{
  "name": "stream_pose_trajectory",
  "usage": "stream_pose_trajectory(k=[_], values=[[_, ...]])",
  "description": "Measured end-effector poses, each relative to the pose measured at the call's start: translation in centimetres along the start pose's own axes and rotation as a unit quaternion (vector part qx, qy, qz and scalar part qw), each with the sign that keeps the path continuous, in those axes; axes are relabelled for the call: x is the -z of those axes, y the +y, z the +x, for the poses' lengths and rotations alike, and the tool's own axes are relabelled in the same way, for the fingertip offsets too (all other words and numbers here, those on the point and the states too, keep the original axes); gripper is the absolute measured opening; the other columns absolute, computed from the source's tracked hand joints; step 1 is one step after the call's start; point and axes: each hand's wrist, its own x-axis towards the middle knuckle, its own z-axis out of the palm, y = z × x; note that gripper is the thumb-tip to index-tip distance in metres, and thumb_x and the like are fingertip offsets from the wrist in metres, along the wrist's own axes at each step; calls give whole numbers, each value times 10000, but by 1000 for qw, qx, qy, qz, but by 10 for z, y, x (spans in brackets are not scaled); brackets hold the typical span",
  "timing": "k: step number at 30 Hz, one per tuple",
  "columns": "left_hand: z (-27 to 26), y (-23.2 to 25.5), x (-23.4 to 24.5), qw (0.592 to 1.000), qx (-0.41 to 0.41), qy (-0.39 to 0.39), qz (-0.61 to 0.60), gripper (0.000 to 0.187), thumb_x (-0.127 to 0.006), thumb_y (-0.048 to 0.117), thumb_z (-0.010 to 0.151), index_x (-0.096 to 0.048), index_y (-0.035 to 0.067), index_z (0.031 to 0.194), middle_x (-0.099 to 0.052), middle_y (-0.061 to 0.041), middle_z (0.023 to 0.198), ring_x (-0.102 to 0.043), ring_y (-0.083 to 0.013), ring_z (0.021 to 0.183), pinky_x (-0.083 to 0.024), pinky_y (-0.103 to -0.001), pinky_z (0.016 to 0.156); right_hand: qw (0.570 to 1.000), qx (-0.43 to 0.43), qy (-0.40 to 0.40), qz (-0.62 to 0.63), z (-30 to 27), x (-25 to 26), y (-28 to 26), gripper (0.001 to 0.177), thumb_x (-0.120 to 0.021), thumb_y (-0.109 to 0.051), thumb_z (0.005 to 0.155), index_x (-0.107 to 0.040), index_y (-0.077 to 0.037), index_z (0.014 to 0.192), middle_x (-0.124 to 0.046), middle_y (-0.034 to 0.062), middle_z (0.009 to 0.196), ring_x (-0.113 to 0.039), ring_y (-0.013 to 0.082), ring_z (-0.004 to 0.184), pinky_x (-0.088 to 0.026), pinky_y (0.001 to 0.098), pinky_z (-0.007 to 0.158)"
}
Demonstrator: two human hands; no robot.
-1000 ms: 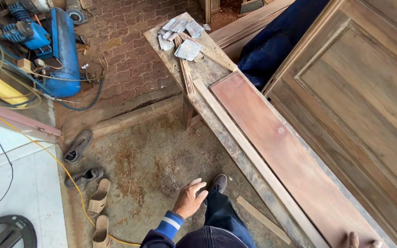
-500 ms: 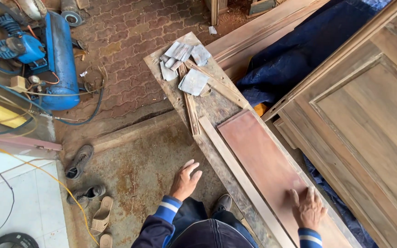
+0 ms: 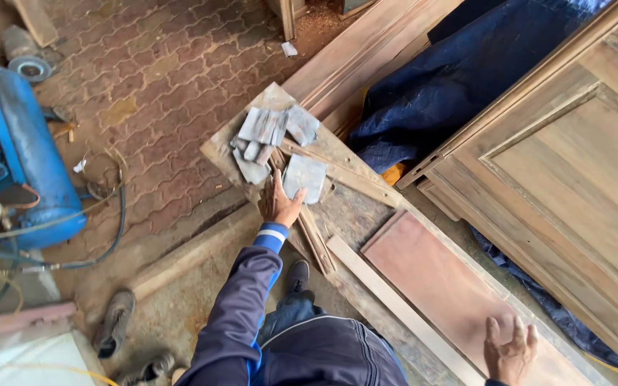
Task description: The recorder is sanding a long wooden plank using both manual sandpaper and an electric orbital sander.
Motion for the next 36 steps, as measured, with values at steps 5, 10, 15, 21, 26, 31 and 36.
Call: stream_pose_trajectory(k=[5, 10, 15, 21, 26, 31, 36], values=[[53, 29, 10, 991, -3, -83, 103, 1056, -828, 562, 743, -289, 205, 1577, -364, -191, 1598, -328, -428, 1447, -288, -597, 1145, 993, -67, 23, 96, -38, 24, -145, 596, -728, -417, 949, -639, -44, 1404, -479, 273, 1585, -458, 424, 1464, -379, 469, 1199], [65, 24, -6, 991, 1, -77, 111, 1120, -920, 433, 629, -323, 244, 1557, -376, -191, 1576, -355, -416, 1426, -285, -581, 1149, 981, -13, -21, 192, -31, 48, -249, 535, -763, -271, 885, -642, -50, 1357, -522, 243, 1521, -538, 402, 1372, -466, 453, 1110], [64, -3, -2, 995, -37, -94, -7, 621, -821, 267, 763, -594, 143, 1328, -640, -152, 1311, -613, -326, 1193, -485, -445, 1019, 963, 25, -110, 243, -2, 78, -325, 612, -802, -240, 825, -611, -75, 1382, -525, 205, 1497, -580, 377, 1276, -505, 439, 992], [-2, 78, 47, 887, -257, -351, -153, 159, -760, 50, 838, -733, 62, 995, -709, -94, 951, -704, -246, 886, -560, -346, 772, 916, 217, -78, 329, 39, 135, -407, 864, -859, -229, 744, -459, -19, 1480, -564, 239, 1400, -585, 429, 1230, -492, 471, 1006], [-38, 106, 27, 802, -353, -444, -189, 171, -756, -8, 825, -731, 54, 982, -695, -92, 938, -713, -234, 907, -568, -353, 789, 900, 91, -339, 258, 22, 107, -367, 766, -722, -121, 879, -464, -201, 1597, -735, 155, 1171, -727, 347, 1005, -567, 431, 880], [1, 71, 21, 877, -396, -265, 62, 549, -845, 177, 766, -662, 91, 1276, -525, -197, 1496, -526, -360, 1345, -380, -489, 1151, 988, 41, 80, 122, -5, 82, -243, 479, -573, 61, 965, -645, -149, 1389, -689, 151, 1363, -676, 337, 1225, -567, 427, 1025], [59, 38, 16, 862, -383, -288, 166, 826, -914, 269, 644, -590, 73, 1378, -390, -245, 1554, -340, -435, 1399, -231, -585, 1139, 995, -44, 74, 46, -55, -12, -202, 501, -614, 1, 927, -568, -16, 1425, -554, 214, 1482, -507, 410, 1382, -396, 520, 1176]])
